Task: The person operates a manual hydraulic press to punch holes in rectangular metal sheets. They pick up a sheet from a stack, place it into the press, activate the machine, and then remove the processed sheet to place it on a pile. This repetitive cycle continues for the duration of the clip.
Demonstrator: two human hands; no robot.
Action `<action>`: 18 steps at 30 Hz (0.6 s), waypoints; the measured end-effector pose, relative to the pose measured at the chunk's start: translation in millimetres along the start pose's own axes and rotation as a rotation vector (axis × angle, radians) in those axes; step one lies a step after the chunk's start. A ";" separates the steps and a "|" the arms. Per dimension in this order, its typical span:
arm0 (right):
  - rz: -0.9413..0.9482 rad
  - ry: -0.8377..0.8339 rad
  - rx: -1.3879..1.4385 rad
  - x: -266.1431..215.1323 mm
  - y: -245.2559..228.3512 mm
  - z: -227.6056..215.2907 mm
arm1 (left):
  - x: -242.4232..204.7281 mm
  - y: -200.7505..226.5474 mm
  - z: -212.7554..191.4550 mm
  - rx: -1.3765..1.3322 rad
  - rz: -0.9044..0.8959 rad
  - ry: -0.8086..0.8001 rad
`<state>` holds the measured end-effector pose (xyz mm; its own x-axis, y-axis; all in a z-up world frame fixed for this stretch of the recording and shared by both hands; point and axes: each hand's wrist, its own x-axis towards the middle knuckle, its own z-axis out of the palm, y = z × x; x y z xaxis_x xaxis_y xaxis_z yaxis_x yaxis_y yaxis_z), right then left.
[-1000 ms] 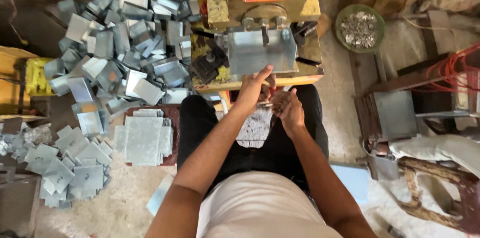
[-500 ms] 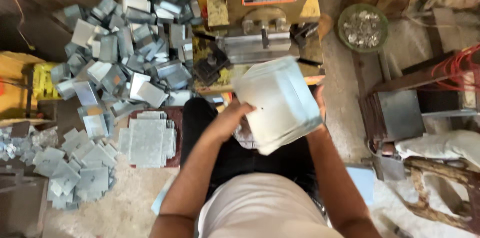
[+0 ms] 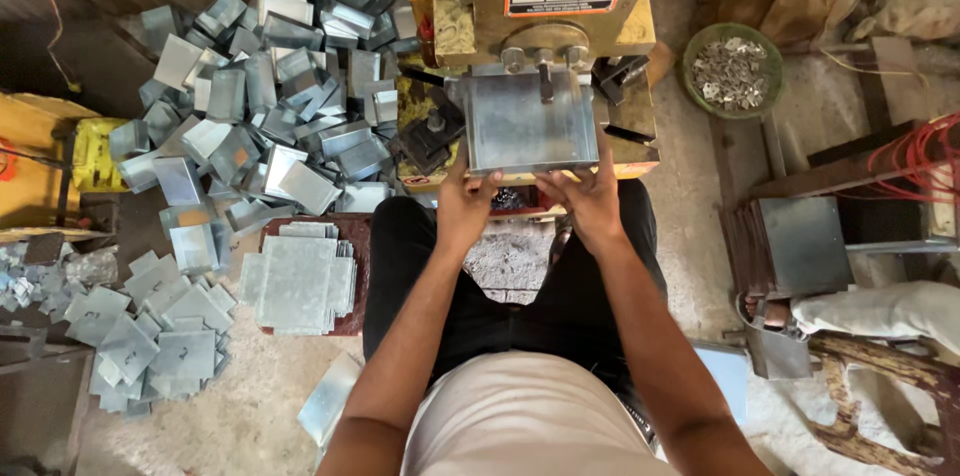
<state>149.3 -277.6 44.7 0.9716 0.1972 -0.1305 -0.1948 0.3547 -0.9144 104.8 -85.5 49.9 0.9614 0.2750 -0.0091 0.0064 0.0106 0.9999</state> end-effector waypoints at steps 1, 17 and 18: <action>0.019 0.055 -0.020 2.2 2.3 1.3 | 4.2 -5.1 -1.5 0.026 -0.046 0.009; -0.077 0.101 -0.139 30.1 14.2 -25.7 | 30.0 -24.7 -4.8 0.142 0.106 0.173; -0.076 0.107 -0.142 30.2 16.1 -26.6 | 29.3 -28.2 -5.0 0.137 0.114 0.190</action>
